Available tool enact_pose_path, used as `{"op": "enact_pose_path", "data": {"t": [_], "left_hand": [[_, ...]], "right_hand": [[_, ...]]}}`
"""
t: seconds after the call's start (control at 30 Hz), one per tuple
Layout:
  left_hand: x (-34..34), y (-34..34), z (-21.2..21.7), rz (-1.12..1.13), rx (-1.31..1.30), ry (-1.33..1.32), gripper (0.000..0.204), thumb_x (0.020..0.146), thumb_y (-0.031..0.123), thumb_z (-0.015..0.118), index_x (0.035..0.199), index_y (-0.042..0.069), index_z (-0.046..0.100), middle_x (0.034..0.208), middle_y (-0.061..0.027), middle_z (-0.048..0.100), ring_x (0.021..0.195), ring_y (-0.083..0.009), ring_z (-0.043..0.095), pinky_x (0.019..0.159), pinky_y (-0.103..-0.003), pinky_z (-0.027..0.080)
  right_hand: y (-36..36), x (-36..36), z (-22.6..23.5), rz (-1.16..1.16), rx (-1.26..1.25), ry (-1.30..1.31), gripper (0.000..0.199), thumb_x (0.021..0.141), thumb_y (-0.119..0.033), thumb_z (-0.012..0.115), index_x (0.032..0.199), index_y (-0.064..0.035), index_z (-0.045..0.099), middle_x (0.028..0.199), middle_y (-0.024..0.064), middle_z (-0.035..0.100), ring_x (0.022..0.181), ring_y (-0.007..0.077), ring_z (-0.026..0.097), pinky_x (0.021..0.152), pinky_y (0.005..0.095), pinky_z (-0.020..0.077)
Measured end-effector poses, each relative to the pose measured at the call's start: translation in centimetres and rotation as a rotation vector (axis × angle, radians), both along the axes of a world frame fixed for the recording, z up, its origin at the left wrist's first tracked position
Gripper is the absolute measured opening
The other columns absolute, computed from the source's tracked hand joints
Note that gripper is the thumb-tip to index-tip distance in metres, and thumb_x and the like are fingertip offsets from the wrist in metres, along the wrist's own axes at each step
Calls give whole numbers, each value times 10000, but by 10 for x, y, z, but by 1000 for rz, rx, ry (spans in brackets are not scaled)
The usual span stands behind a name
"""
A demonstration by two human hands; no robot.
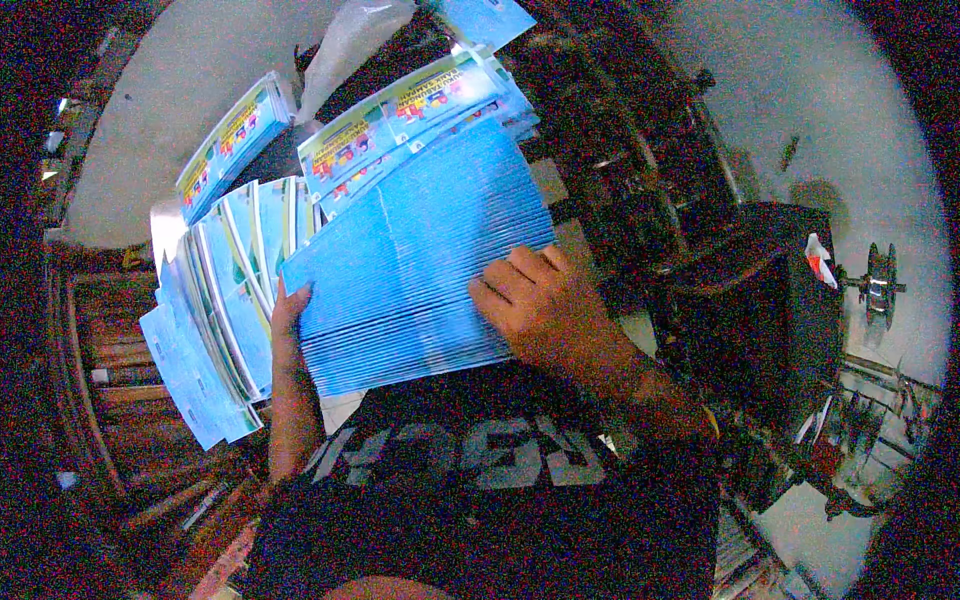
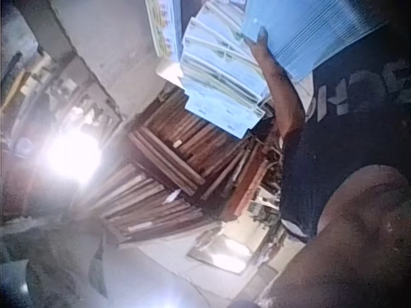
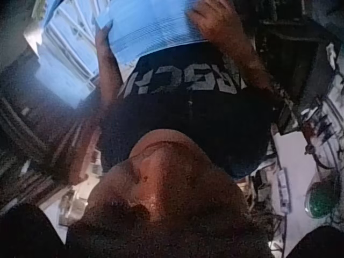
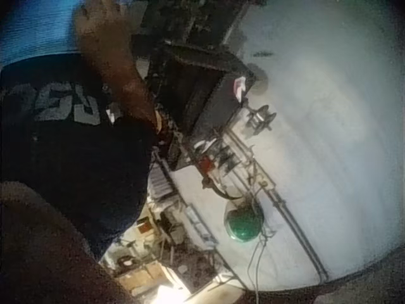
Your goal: The person inserts paper sheets into booklet covers, gathers and aligns a stack of booklets by hand, and then carries the stack across the room to place it onto a table.
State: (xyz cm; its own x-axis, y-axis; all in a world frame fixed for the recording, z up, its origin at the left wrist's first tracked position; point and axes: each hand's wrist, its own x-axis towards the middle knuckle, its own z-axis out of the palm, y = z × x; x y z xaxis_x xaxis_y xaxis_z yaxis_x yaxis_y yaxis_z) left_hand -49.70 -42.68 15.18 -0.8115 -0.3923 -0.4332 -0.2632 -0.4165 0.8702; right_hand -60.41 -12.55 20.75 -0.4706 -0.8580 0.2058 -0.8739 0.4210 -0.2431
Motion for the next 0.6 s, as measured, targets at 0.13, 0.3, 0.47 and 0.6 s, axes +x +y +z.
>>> {"op": "enact_pose_path", "data": {"t": [0.13, 0.3, 0.47, 0.6], "left_hand": [[-1, -3, -2, -11, -52, -54, 609, 780, 202, 645, 1302, 31, 382, 1086, -131, 570, 938, -220, 595, 789, -328, 512], [0, -5, -8, -1, -43, 2, 625, 785, 202, 640, 1321, 34, 364, 1100, -131, 572, 931, -220, 600, 785, -326, 514], [3, -11, -14, -23, -39, 19, 618, 794, 193, 638, 1324, 37, 363, 1109, -133, 572, 947, -221, 599, 806, -330, 509], [6, -11, -19, -52, -13, 96, 601, 805, 181, 639, 1323, 45, 367, 1116, -131, 575, 963, -222, 600, 808, -337, 512]], "right_hand": [[1, 1, -5, -1, -42, -21, 178, 751, -129, 596, 916, -74, 627, 849, 33, 562, 818, 207, 545, 723, 349, 435], [-2, 5, -3, -63, 11, -142, 155, 780, -207, 627, 863, -75, 624, 828, 40, 559, 813, 223, 545, 726, 360, 434], [-16, 4, 5, 41, 236, -192, 181, 768, -286, 663, 811, -112, 636, 784, 39, 533, 803, 232, 544, 719, 378, 429], [-17, 9, 17, 65, 160, -141, 168, 752, -282, 679, 816, -130, 649, 776, 39, 539, 800, 226, 556, 700, 381, 434]]}}
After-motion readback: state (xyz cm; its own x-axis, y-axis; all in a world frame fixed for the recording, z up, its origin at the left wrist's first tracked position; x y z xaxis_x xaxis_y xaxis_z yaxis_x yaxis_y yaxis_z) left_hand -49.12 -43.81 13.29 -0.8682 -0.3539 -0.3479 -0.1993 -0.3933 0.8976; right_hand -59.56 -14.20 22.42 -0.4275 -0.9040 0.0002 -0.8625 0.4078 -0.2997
